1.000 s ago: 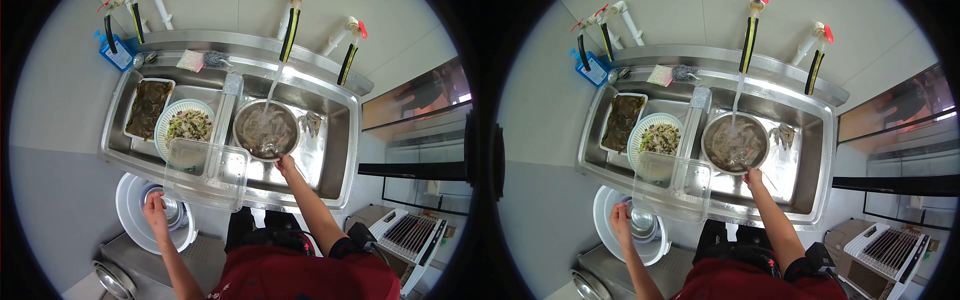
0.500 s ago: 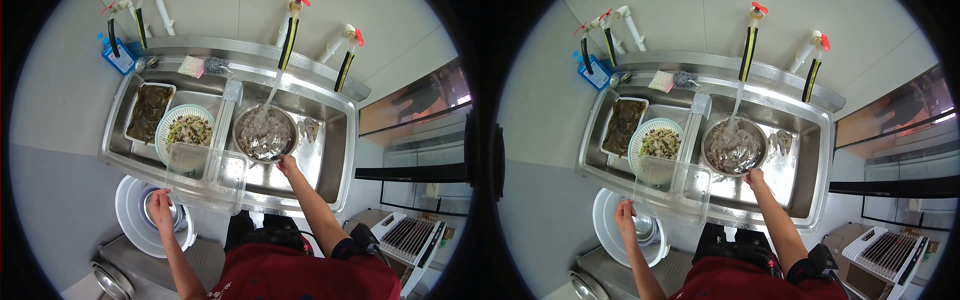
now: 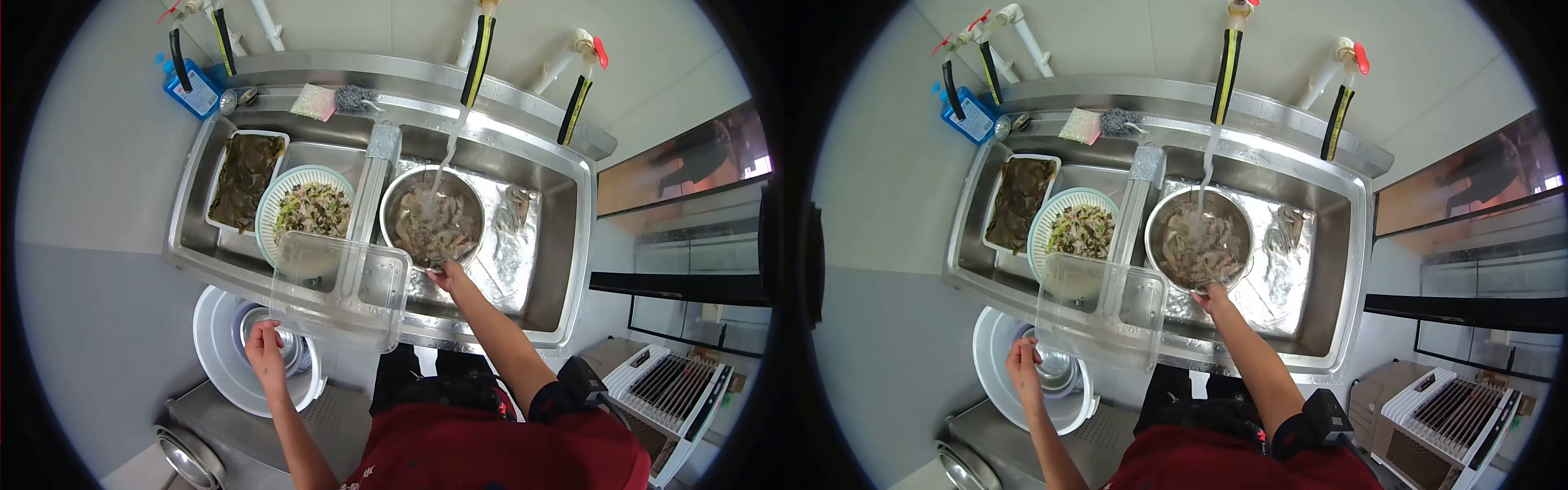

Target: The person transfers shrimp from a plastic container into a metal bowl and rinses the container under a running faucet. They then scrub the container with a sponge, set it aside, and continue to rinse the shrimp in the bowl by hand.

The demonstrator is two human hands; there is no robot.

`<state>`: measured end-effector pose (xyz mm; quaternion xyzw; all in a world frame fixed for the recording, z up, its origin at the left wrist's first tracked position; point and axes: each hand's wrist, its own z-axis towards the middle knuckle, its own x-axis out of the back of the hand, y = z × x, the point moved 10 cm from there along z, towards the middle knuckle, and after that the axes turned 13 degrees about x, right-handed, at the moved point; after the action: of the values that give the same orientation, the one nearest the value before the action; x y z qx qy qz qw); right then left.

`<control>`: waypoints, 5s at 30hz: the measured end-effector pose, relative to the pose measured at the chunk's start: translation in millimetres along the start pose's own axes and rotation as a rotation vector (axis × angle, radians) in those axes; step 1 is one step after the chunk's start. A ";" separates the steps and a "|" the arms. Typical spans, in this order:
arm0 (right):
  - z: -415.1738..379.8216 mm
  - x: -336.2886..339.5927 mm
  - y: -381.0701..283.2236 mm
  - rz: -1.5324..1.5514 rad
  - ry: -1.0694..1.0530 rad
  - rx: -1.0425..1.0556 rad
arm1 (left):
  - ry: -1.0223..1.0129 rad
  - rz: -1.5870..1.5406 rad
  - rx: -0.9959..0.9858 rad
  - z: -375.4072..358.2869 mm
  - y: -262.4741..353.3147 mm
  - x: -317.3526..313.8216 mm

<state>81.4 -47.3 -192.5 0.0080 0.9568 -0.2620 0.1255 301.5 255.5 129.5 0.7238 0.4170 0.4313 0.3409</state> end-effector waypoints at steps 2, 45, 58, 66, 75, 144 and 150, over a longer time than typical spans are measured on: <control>3.1 -9.9 0.3 0.013 0.031 -0.015 | -0.004 0.004 0.008 0.3 0.9 -2.5; 74.1 -182.8 -192.3 -1.409 -0.193 1.391 | -0.114 0.326 0.102 -77.7 -17.8 -115.7; -9.3 -147.2 -127.9 -2.047 -0.908 1.264 | -0.098 0.190 0.104 -73.5 -12.0 -111.1; 105.3 -133.4 -226.4 -1.166 -0.126 1.111 | -0.153 0.129 0.153 -78.4 -14.2 -130.9; 85.9 -203.5 -136.2 -1.015 -0.622 1.330 | -0.198 0.217 0.150 -81.2 -16.0 -144.2; -291.5 -203.8 -423.7 0.368 -0.850 1.174 | 0.069 -0.257 -0.147 -60.7 70.4 -5.8; -75.6 50.5 -142.8 -2.132 -0.552 0.627 | -0.045 0.554 -0.562 -0.3 78.2 -69.0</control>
<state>3.1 -135.0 -70.7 -0.8341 0.3094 -0.4551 0.0377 306.1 160.8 172.9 0.6965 0.0641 0.5886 0.4055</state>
